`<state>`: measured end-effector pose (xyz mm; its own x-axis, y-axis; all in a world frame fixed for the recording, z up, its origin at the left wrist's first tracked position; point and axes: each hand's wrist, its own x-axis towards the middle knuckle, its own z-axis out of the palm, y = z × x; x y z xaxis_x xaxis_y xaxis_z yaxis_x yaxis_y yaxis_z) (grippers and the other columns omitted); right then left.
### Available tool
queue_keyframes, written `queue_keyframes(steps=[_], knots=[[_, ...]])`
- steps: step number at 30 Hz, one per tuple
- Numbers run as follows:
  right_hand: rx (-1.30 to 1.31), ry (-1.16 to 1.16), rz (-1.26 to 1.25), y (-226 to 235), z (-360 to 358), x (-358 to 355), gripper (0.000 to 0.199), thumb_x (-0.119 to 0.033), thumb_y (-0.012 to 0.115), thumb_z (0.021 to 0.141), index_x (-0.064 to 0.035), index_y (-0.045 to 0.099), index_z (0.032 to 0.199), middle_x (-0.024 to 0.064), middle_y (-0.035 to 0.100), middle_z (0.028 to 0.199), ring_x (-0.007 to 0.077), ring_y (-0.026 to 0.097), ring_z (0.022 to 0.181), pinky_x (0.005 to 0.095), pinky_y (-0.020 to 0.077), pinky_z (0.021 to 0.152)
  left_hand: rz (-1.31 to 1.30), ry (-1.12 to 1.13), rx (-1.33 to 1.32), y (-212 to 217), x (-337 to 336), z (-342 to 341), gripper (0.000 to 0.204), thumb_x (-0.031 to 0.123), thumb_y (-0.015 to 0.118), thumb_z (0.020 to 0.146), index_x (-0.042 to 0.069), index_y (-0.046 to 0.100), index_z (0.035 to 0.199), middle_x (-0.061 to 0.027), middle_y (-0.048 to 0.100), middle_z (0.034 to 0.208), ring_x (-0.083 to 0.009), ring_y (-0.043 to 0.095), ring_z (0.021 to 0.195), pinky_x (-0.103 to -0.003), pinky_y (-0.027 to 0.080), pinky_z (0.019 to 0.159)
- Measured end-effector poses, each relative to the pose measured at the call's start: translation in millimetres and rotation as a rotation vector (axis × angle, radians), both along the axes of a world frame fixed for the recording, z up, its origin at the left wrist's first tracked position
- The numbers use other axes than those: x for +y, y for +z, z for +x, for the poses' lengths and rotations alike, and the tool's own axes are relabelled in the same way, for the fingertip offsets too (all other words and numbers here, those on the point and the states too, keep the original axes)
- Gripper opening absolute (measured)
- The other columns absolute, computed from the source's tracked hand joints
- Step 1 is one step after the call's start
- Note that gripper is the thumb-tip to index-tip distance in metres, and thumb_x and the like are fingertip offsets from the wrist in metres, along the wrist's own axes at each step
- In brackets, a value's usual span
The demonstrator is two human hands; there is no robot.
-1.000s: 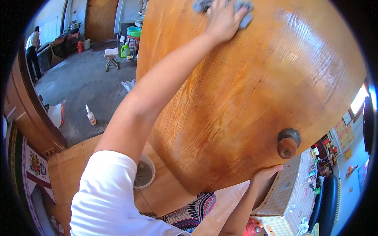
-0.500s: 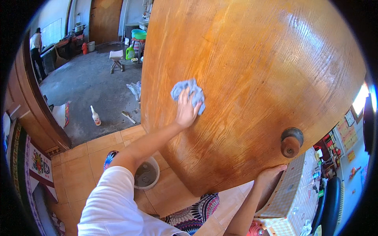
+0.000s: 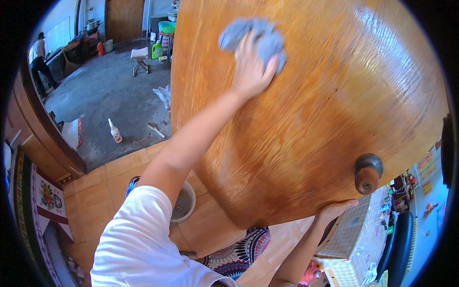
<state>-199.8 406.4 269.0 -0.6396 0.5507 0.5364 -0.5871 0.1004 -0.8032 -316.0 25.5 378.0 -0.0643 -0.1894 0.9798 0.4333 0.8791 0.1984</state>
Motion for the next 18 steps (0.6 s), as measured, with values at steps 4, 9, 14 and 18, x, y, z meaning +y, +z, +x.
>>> queue_keyframes(steps=[4,9,14,18], knots=[[-0.022,-0.076,0.080,8,1,-6,0.079,-0.059,0.018,0.103,0.0043,0.023,0.150,0.0153,0.029,0.155,0.0263,0.030,0.140,0.0363,0.0193,0.118,0.235,-0.077,-0.306,-197,8,20,0.056,0.028,0.052,0.097,-0.006,0.040,0.140,-0.0327,0.023,0.150,-0.0485,0.022,0.139,-0.053,0.017,0.116],[-0.181,-0.100,0.327,10,11,-5,0.078,-0.057,0.018,0.103,0.0054,0.023,0.150,0.0153,0.027,0.156,0.0258,0.027,0.142,0.0362,0.0182,0.118,0.552,-0.079,-0.431,-241,17,34,0.051,0.023,0.040,0.103,-0.009,0.034,0.143,-0.0302,0.015,0.155,-0.0450,0.012,0.145,-0.047,0.007,0.119],[-0.075,-0.222,0.450,-10,-9,36,0.077,-0.056,0.017,0.104,0.0066,0.024,0.149,0.0157,0.028,0.155,0.0259,0.028,0.141,0.0363,0.0188,0.118,0.322,-0.166,-0.020,-44,8,-2,0.035,0.018,0.043,0.104,-0.003,0.051,0.131,-0.0222,0.041,0.143,-0.0350,0.046,0.127,-0.043,0.044,0.101],[-0.079,-0.086,0.215,5,4,-2,0.077,-0.056,0.015,0.104,0.0056,0.024,0.149,0.0149,0.029,0.155,0.0260,0.028,0.141,0.0368,0.0188,0.118,0.133,-0.313,-0.023,126,-16,15,0.049,0.040,0.052,0.096,0.007,0.053,0.132,-0.0265,0.041,0.142,-0.0454,0.039,0.131,-0.051,0.031,0.109]])
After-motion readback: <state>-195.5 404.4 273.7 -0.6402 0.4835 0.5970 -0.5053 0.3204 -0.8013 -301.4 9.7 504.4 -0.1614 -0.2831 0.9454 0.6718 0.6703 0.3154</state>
